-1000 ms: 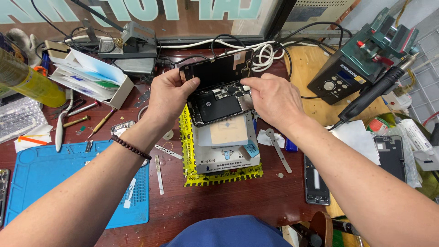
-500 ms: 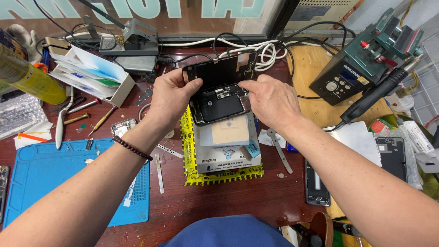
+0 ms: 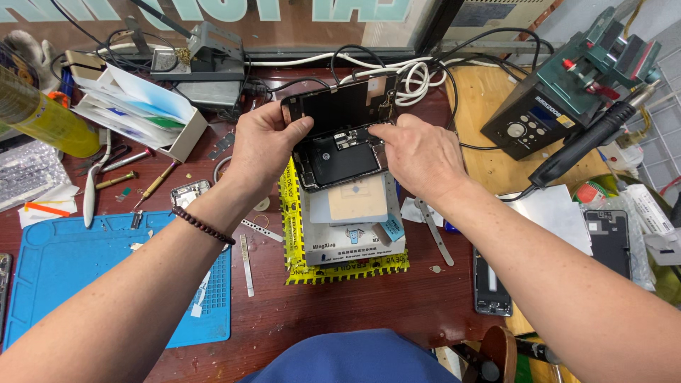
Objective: The person works on a disassembled smartphone held in a fixture on a cluttered repair bench. They use a pry tool around the frame, use a wrench-like tool on the edge, reposition the phone, and finally lift and open the phone's screen assembly to expose the internal components.
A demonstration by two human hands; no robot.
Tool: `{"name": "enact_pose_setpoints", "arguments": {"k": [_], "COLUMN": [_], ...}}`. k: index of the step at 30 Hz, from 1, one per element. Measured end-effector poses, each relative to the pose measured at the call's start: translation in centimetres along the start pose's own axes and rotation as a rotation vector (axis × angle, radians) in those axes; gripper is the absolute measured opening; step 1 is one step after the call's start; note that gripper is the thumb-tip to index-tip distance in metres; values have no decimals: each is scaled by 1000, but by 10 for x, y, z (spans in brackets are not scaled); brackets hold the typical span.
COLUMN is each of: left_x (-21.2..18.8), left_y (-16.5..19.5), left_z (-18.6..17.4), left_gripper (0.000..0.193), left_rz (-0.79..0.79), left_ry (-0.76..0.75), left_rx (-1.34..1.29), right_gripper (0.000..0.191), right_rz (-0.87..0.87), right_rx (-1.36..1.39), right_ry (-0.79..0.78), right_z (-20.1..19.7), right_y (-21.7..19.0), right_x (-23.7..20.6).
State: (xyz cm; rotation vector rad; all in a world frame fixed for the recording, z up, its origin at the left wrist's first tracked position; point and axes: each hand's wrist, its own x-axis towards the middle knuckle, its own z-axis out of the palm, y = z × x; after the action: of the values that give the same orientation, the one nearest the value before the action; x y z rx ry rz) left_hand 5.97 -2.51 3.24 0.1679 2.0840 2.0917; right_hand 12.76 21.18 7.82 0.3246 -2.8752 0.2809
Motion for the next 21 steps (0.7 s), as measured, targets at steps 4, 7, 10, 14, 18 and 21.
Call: {"name": "enact_pose_setpoints", "arguments": {"k": [4,7,10,14,18,21], "left_x": [2,5,6,6,5,5], "left_y": [-5,-6,-8,-8,-6,-6], "left_z": [0,-1,-1,-3,-4,-3], "left_gripper": [14,15,20,24,24,18], "left_rz": [22,10,11,34,11,6], "left_ry": [-9,5,16,24,15,14], "left_rx": [-31,-15,12,43,49,1], "right_gripper": [28,28,27,27,29,26], "right_rz": [-30,-70,-101,-143,-160,-214], "right_rx": [-34,-47,-57,-95,-128,-134], "right_ry": [-2,7,12,-12,-62,-40], "right_z": [1,2,1,0,-2,-3], "right_y": [2,3,5,7,10,11], "right_x": [-1,0,1,3,9,13]}}
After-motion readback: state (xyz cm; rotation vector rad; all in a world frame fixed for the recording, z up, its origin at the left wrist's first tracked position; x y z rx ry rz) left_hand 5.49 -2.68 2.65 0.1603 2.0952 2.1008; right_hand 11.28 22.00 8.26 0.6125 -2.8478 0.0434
